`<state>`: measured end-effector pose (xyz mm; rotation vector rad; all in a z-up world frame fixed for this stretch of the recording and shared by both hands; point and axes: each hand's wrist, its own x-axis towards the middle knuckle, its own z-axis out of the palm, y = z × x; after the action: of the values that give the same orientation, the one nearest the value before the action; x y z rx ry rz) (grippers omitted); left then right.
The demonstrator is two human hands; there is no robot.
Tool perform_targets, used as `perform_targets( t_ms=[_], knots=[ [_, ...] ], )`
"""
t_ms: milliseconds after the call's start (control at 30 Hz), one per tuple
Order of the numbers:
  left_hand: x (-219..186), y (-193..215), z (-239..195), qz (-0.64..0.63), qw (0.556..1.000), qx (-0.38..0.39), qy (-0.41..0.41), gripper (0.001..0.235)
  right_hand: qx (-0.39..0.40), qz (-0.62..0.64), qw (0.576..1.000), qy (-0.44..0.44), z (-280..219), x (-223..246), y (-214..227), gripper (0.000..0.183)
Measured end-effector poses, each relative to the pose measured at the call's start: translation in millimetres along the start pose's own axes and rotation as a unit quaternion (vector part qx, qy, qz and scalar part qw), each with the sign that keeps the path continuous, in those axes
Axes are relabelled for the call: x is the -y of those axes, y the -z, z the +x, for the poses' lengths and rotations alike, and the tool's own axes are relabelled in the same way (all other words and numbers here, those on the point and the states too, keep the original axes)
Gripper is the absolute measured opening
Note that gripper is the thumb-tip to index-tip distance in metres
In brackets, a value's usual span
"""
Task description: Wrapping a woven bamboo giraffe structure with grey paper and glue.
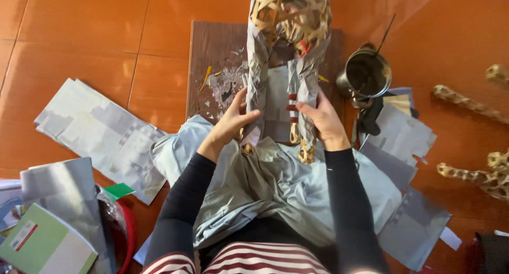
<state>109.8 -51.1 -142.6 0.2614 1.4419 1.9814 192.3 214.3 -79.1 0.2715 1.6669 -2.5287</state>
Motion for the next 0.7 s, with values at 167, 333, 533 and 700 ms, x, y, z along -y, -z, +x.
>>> perform_targets(
  t_ms=[167, 333, 533, 700],
  knots=[
    [-47.7, -11.4, -3.6, 0.058, 0.996, 0.04, -0.059, 0.092, 0.012, -0.053, 0.998, 0.022, -2.9, 26.3, -11.5, 0.059],
    [-40.5, 1.7, 9.2, 0.064, 0.987, 0.068, -0.128, 0.096, 0.032, -0.136, 0.985, 0.105, -11.8, 33.6, -16.8, 0.063],
    [35.6, 17.0, 38.3, 0.37, 0.911, -0.079, -0.167, 0.056, -0.146, -0.403, 0.894, 0.129, 19.0, -72.5, 34.6, 0.021],
    [110.5, 45.4, 37.7, 0.351, 0.905, -0.082, -0.225, 0.057, -0.147, -0.46, 0.85, 0.21, 37.0, -195.8, 91.3, 0.013]
  ],
)
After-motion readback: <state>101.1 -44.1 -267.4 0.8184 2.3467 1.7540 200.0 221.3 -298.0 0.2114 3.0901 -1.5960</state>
